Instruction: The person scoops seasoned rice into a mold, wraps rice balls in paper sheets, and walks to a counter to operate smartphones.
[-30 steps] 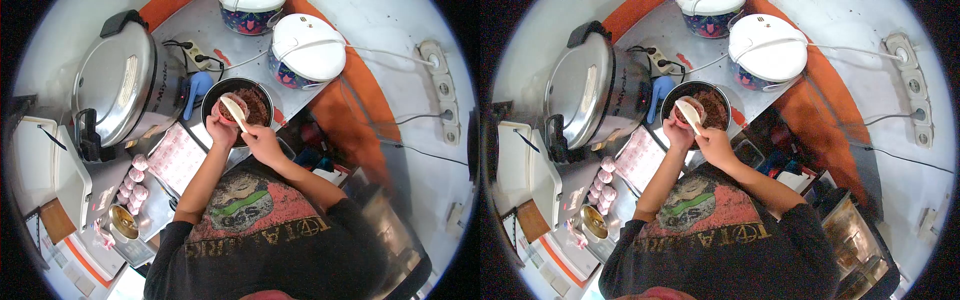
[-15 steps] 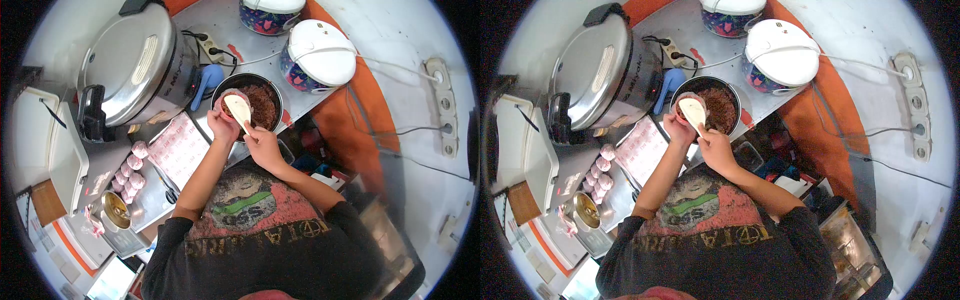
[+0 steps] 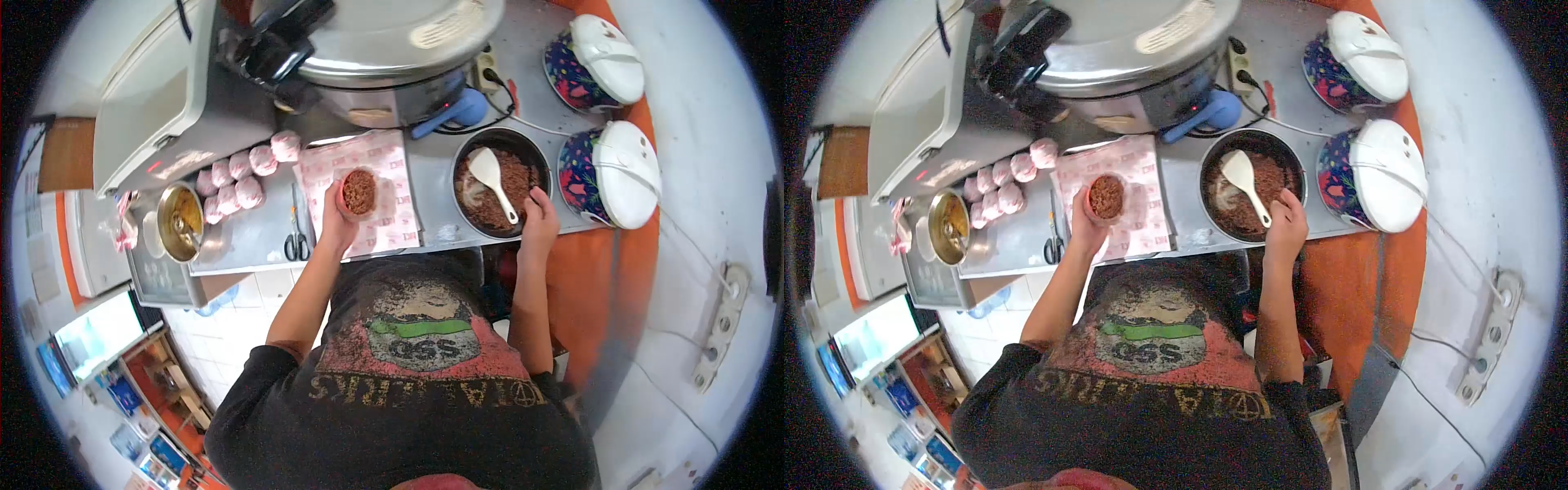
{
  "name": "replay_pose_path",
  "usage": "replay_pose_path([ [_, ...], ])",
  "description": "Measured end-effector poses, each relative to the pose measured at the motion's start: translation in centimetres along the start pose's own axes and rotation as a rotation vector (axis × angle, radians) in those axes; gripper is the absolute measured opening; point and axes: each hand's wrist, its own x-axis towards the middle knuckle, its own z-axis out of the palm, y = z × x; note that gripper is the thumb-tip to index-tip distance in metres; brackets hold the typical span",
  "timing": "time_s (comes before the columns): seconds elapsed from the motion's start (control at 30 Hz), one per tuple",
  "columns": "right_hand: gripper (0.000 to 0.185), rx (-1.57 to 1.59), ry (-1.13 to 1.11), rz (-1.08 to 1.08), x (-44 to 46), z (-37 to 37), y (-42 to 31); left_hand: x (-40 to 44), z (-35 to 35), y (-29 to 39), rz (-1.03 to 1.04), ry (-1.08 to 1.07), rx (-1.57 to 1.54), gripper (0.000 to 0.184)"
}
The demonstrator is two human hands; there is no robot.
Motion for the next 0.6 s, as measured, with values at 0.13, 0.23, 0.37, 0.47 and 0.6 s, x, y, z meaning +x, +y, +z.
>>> replay_pose_path([
  [0.13,0.027,0.04,-0.056,-0.018,-3.1,3.7,-2.2,-0.4,-4.9,1.9,0.465,0.197,1.05,0.055],
  [0.23,0.028,0.013,-0.316,-0.082,-5.2,8.9,0.8,-0.6,-5.9,3.3,0.564,-0.429,2.006,0.089],
  [0.37,0.041,-0.345,-0.545,-0.413,-9.8,20.5,1.8,-2.0,-6.4,6.6,0.52,-0.182,2.091,0.103],
  [0.47,0.06,-0.739,-0.746,-0.43,-13.3,25.0,-0.3,-2.2,-8.8,7.2,0.306,-0.168,2.264,0.114],
  [0.6,0.057,-1.051,-0.775,-0.709,-13.4,25.9,3.3,-1.8,-10.0,7.7,0.297,-0.18,2.37,0.119],
])
